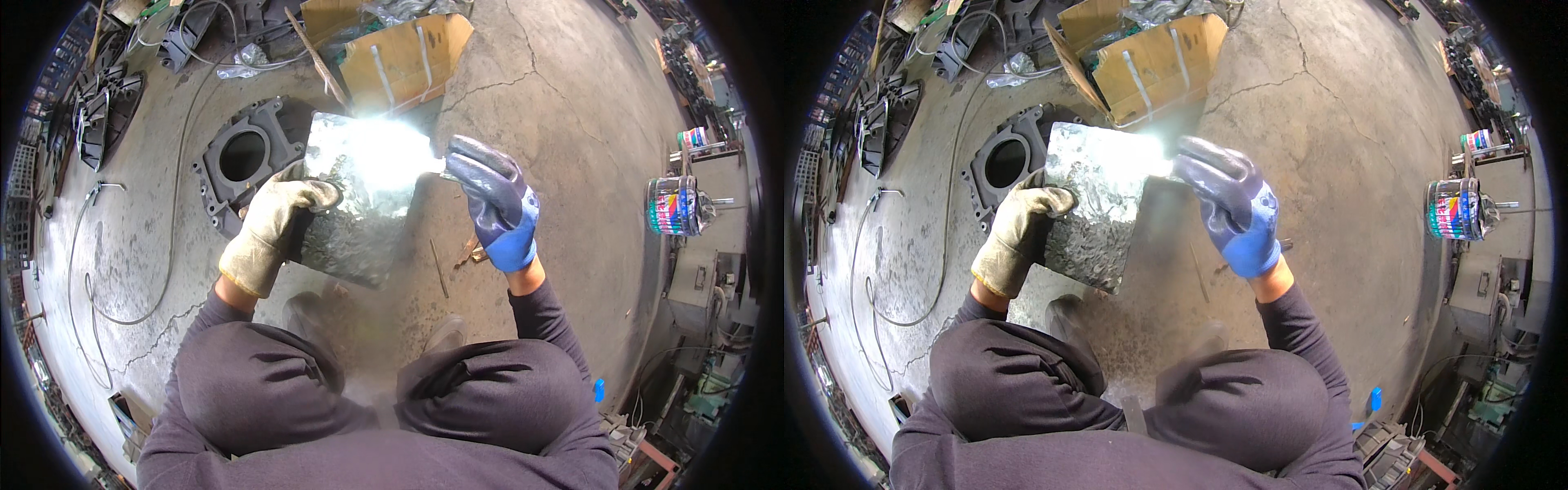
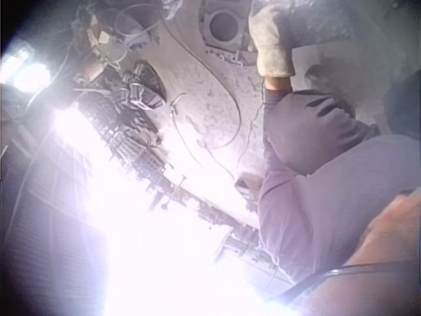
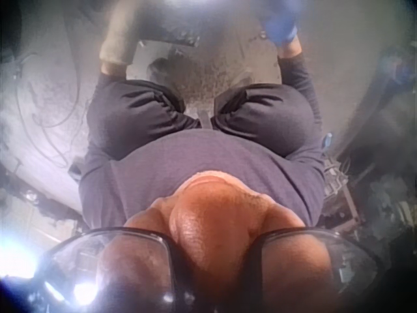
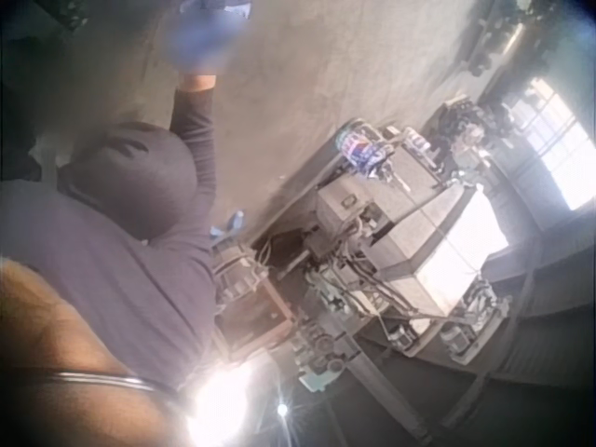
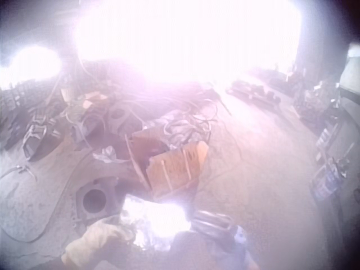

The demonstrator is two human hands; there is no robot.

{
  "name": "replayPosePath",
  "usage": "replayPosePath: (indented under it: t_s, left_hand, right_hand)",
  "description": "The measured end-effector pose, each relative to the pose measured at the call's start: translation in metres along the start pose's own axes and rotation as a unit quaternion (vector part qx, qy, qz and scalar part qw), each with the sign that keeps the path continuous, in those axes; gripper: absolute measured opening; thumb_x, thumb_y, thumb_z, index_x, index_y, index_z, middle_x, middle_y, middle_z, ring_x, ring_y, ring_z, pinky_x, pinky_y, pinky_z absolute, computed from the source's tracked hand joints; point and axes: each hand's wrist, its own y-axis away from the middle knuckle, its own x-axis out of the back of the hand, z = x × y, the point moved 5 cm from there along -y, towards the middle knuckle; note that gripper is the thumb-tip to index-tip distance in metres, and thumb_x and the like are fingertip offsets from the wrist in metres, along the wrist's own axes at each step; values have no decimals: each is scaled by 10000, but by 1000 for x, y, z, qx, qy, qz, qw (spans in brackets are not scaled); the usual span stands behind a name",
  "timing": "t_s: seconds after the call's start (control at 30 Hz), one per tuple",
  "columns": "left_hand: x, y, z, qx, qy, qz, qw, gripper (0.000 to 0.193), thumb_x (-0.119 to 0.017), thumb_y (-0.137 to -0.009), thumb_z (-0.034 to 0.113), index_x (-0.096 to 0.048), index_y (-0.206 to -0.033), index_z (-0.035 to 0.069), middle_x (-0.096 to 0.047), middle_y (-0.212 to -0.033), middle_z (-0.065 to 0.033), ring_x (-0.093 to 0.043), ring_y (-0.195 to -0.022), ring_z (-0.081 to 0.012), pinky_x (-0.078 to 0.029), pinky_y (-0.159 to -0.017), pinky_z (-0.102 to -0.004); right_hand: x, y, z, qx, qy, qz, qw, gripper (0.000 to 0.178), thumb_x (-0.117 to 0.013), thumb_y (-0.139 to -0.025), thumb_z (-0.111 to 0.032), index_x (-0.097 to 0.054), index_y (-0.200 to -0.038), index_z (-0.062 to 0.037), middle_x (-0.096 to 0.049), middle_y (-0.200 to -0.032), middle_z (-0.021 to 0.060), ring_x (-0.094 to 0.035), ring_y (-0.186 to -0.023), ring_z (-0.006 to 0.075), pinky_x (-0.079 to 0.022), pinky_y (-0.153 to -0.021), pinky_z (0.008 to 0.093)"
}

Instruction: The person uses a scraper to remove residue from a metal plate and a large metal housing. They repeatedly scrape the surfaces, wipe with a cloth, and reposition the parts to access different areas.

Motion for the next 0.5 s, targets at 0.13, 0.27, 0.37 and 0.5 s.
replayPosePath:
  t_s: [0.13, 0.27, 0.37, 0.5]
  left_hand:
    - [-4, 8, 1, 59, -58, 66, 994, 269, -647, -929, 39, -643, -1181, -52, -745, -976, -104, -710, -861, -177, -566, -815, -285]
    - [-9, 10, 5, 71, -47, 87, 993, 285, -654, -900, 30, -655, -1179, -29, -740, -986, -77, -700, -862, -172, -557, -829, -296]
    - [-7, 7, 13, 39, -51, 67, 996, 261, -692, -898, 101, -686, -1138, 0, -732, -959, -40, -684, -827, -136, -539, -803, -261]
    - [6, 8, 16, 3, -19, 99, 995, 278, -701, -874, 124, -679, -1119, -8, -719, -992, -55, -671, -890, -159, -526, -851, -273]
  right_hand:
    - [2, 2, -1, 43, 69, -55, 995, 437, -609, -820, 115, -756, -1202, -37, -724, -1280, 153, -671, -1196, 327, -514, -1036, 409]
    - [6, 16, 3, 46, 100, -74, 991, 414, -578, -853, 75, -756, -1211, -36, -718, -1297, 155, -662, -1212, 321, -485, -1068, 420]
    - [4, 26, 13, 49, 102, -102, 988, 384, -587, -877, 14, -750, -1223, -26, -711, -1309, 165, -659, -1209, 328, -487, -1053, 413]
    - [9, 37, 42, -178, -196, 68, 962, 362, -694, -841, -2, -724, -1201, -6, -719, -1277, 145, -711, -1057, 272, -559, -915, 399]
